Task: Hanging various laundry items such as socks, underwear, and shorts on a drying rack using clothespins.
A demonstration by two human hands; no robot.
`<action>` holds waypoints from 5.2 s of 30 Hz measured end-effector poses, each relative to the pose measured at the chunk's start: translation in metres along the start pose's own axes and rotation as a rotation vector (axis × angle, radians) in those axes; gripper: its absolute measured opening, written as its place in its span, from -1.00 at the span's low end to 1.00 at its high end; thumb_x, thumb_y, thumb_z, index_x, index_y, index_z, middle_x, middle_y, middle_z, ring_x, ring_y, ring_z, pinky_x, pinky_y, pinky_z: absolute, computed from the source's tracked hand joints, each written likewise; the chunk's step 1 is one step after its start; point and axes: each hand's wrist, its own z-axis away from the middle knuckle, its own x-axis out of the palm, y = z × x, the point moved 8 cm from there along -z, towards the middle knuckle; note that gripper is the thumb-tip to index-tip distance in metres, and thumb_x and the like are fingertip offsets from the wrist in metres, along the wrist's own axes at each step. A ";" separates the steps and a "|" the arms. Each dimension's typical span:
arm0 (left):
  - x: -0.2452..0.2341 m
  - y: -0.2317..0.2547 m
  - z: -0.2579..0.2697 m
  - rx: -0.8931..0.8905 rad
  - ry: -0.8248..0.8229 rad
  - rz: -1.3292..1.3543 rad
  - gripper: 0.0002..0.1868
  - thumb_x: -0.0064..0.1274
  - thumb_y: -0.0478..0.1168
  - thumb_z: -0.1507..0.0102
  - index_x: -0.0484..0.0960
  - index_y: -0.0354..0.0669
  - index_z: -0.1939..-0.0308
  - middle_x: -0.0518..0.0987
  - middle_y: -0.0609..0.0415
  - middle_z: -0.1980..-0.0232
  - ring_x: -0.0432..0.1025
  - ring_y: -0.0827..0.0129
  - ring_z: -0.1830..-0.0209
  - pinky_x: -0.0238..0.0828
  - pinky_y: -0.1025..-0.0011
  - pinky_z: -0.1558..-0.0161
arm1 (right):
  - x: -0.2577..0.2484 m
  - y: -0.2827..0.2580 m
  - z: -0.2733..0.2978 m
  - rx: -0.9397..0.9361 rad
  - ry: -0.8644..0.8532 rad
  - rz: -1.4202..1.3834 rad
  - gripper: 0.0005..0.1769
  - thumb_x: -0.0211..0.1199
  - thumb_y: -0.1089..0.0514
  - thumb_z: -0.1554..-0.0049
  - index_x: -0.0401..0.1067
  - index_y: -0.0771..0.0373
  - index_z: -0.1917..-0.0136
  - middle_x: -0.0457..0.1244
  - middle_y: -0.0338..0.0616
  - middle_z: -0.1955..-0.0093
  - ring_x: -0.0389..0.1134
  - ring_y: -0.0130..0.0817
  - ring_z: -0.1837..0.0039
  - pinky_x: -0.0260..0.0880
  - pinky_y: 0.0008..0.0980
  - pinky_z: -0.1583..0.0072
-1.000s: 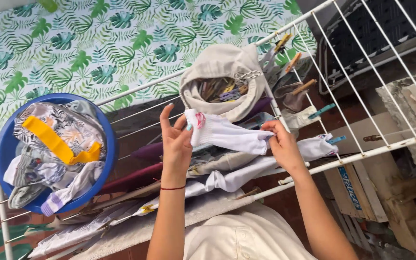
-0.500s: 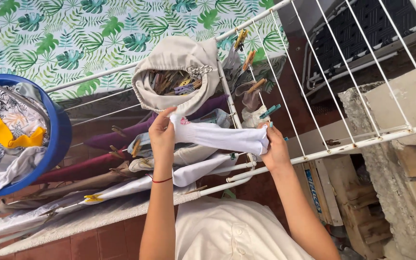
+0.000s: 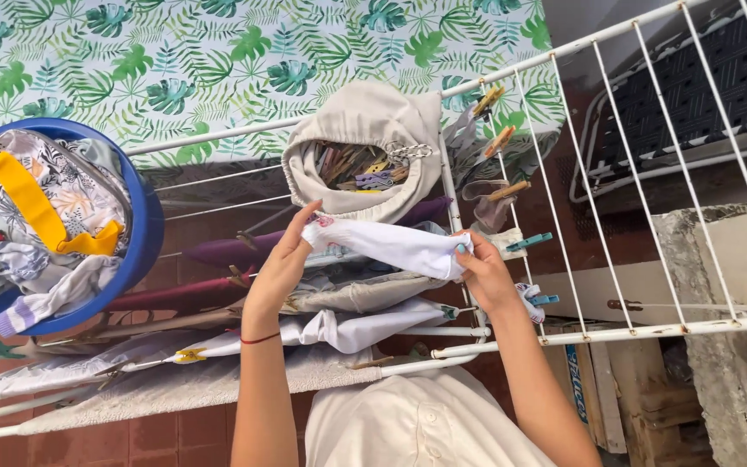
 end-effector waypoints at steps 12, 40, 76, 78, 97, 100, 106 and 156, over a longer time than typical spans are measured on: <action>-0.058 -0.019 -0.056 0.071 0.024 -0.325 -0.47 -0.41 -0.41 -0.24 0.08 -0.15 -0.33 0.32 -0.70 -0.21 0.49 -0.45 0.09 0.47 -0.14 0.12 | 0.081 -0.041 -0.097 -0.188 0.040 0.925 -0.42 -0.08 0.54 0.09 0.47 0.14 -0.09 0.29 -0.08 -0.09 0.30 -0.04 -0.20 0.36 -0.19 -0.21; 0.208 0.158 0.025 0.854 -0.639 -0.524 -0.68 -0.02 -0.38 -0.23 0.44 -0.08 -0.05 0.71 0.28 0.11 0.60 0.43 0.28 0.44 0.47 0.19 | -0.106 -0.172 0.071 -0.114 0.125 0.100 -0.57 0.12 0.21 -0.19 0.10 0.25 -0.29 0.25 -0.02 -0.02 0.22 -0.45 0.27 0.30 -0.52 0.20; 0.421 -0.021 -0.016 0.926 -0.708 -0.573 -0.72 0.05 -0.54 -0.12 0.55 -0.14 0.17 0.61 0.01 0.28 0.57 0.05 0.24 0.53 0.22 0.19 | -0.253 -0.171 0.252 -0.037 0.632 0.770 -0.46 -0.02 0.29 -0.27 0.07 0.40 -0.50 0.12 0.18 -0.14 0.36 -0.14 0.10 0.50 -0.17 0.14; 0.431 -0.042 -0.020 0.889 -0.749 -0.729 -0.71 0.01 -0.58 -0.10 0.54 -0.16 0.21 0.62 -0.01 0.31 0.58 0.01 0.27 0.54 0.16 0.19 | -0.245 -0.177 0.253 0.057 0.660 0.944 -0.48 -0.05 0.25 -0.29 0.10 0.35 -0.50 0.21 0.28 -0.14 0.42 -0.05 0.17 0.49 -0.09 0.16; 0.499 -0.040 -0.047 1.013 -0.797 -0.918 -0.79 0.31 -0.25 0.04 0.57 0.06 0.41 0.58 0.23 0.48 0.47 0.26 0.27 0.15 0.19 0.00 | -0.212 -0.168 0.186 0.061 0.840 0.912 -0.52 0.46 0.12 0.11 0.11 0.12 0.21 0.40 -0.22 0.26 0.45 -0.40 0.23 0.39 -0.44 0.09; 0.499 -0.051 -0.057 0.912 -0.916 -0.903 -0.89 0.26 -0.25 -0.03 0.67 0.05 0.39 0.65 0.17 0.41 0.53 0.20 0.25 0.27 0.22 0.03 | -0.218 -0.158 0.169 0.083 0.861 0.962 -0.51 0.44 0.07 0.13 0.08 0.09 0.25 0.38 -0.30 0.32 0.44 -0.39 0.25 0.37 -0.40 0.07; 0.503 -0.078 -0.076 0.730 -1.161 -0.971 -0.74 0.04 -0.31 -0.20 0.71 0.10 0.09 0.67 0.14 0.09 0.44 0.22 -0.07 -0.03 0.16 -0.32 | -0.227 -0.156 0.151 0.144 0.891 1.030 -0.54 0.41 0.02 0.10 0.08 0.05 0.27 0.36 -0.38 0.40 0.42 -0.30 0.24 0.34 -0.34 0.05; -0.312 -0.084 0.060 0.321 0.583 -0.465 -0.90 0.03 -0.19 -0.33 0.65 0.02 0.14 0.65 0.18 0.32 0.53 0.36 0.20 0.50 0.38 0.09 | 0.494 0.021 -0.071 -0.337 -0.718 0.753 -0.78 0.22 0.32 -0.08 0.49 0.18 -0.01 0.37 -0.11 0.19 0.40 -0.36 0.24 0.40 -0.41 0.22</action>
